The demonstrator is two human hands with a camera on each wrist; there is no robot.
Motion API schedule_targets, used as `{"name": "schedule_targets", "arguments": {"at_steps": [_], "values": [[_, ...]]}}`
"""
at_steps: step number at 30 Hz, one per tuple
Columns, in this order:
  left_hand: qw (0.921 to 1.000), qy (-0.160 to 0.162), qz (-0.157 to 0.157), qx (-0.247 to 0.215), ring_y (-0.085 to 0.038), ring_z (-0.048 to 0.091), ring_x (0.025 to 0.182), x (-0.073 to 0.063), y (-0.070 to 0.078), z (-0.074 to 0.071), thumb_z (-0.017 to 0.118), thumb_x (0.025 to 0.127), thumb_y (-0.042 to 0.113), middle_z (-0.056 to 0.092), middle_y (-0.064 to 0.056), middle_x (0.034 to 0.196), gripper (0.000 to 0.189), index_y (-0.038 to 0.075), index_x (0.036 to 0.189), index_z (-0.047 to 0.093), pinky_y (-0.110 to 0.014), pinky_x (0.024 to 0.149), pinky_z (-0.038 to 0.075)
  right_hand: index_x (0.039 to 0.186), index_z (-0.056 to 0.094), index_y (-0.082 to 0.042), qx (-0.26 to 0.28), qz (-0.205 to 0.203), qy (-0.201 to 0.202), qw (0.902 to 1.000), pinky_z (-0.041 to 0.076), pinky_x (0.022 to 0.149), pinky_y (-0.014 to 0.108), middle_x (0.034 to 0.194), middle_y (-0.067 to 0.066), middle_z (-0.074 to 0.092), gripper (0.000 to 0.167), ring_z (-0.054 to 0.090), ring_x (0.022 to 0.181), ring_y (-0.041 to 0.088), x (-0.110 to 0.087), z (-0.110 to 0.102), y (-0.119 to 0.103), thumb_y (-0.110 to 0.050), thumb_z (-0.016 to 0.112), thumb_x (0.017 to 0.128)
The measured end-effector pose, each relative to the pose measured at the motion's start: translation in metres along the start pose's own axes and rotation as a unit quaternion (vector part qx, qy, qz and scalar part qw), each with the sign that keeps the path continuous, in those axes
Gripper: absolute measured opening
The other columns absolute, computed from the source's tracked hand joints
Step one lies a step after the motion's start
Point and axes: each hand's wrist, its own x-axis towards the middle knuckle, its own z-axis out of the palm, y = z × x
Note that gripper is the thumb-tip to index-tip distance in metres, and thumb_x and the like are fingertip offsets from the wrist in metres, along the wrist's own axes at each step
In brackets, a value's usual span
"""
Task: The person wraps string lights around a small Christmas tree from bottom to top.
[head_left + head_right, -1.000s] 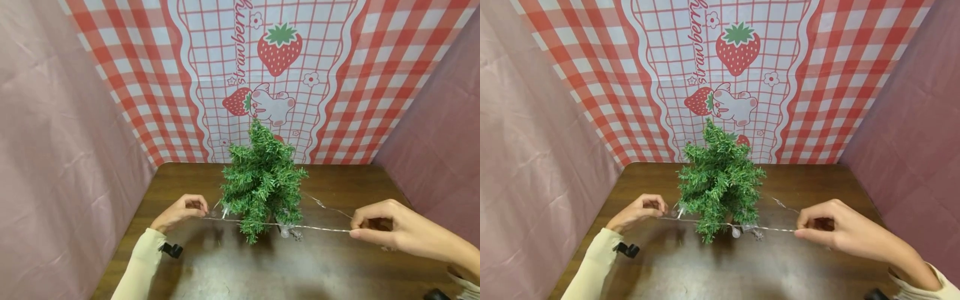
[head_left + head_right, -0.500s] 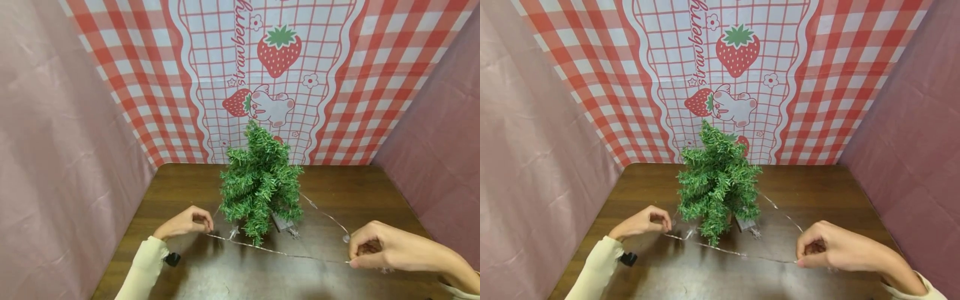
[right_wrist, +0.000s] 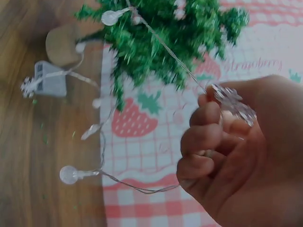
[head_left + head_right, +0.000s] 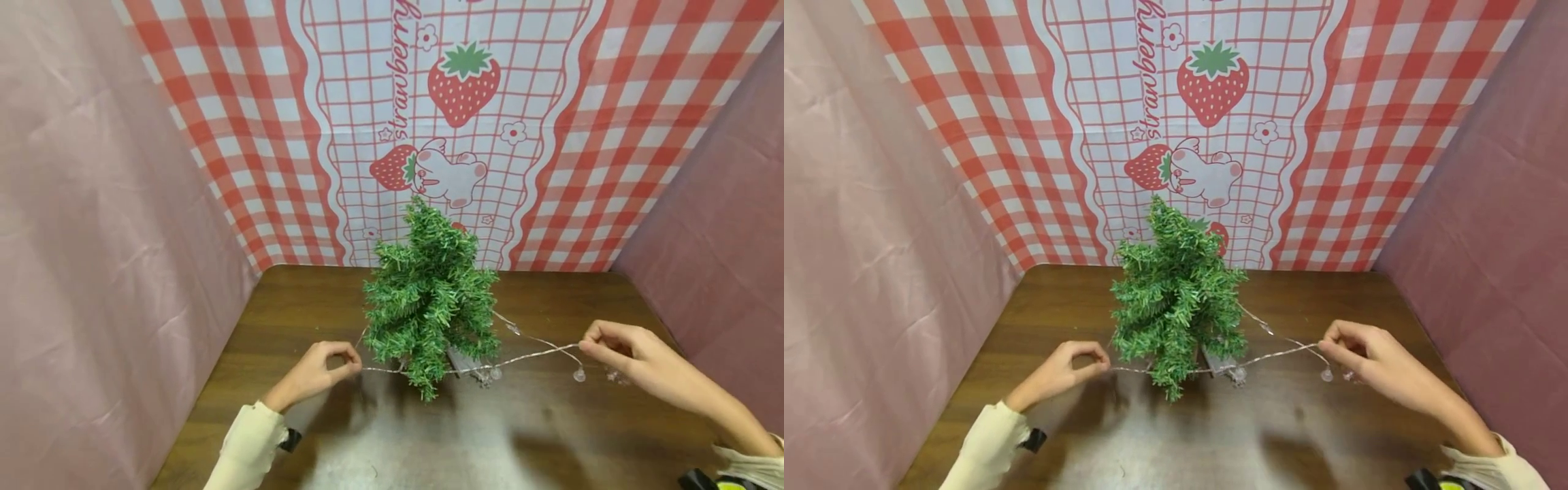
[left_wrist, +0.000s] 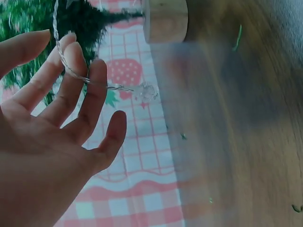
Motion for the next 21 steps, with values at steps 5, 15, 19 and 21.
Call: {"name": "schedule_targets", "arguments": {"at_steps": [5,15,19,21], "values": [[0.9953,0.050,0.067,0.050,-0.009,0.063,0.084,0.003,0.011,0.013,0.072,0.088,0.007,0.070,0.003,0.088,0.008,0.014,0.091,0.070,-0.031,0.080,0.055,0.098,0.058,-0.011,0.005,0.042,0.070,0.9966,0.040,0.042,0.031,0.063,-0.002,0.047,0.015,0.045,0.049,0.012,0.006,-0.002,0.026,-0.022,0.052,0.105],[0.9728,0.134,0.119,0.147,-0.009,0.064,0.084,0.011,0.031,0.038,0.072,0.086,-0.002,0.069,0.001,0.092,0.019,0.009,0.100,0.066,-0.034,0.077,0.054,0.099,0.059,-0.007,0.019,0.046,0.208,0.9768,0.041,0.043,0.031,0.062,0.005,0.053,0.015,0.049,0.050,0.018,0.014,-0.005,0.057,-0.020,0.054,0.104],[0.9764,0.141,0.098,0.131,-0.009,0.064,0.085,0.010,0.029,0.045,0.071,0.086,-0.001,0.069,0.000,0.093,0.021,0.009,0.102,0.061,-0.036,0.078,0.052,0.098,0.056,-0.005,0.038,0.028,0.251,0.9669,0.042,0.044,0.030,0.063,0.004,0.055,0.013,0.051,0.050,0.015,0.017,-0.003,0.061,-0.016,0.054,0.104],[0.9747,0.149,0.093,0.138,-0.009,0.064,0.085,0.008,0.027,0.047,0.072,0.085,-0.001,0.068,0.001,0.091,0.022,0.009,0.100,0.060,-0.036,0.078,0.051,0.097,0.054,-0.002,0.051,0.024,0.265,0.9627,0.042,0.044,0.029,0.064,0.004,0.056,0.014,0.051,0.050,0.012,0.019,-0.001,0.062,-0.015,0.053,0.104]]}}
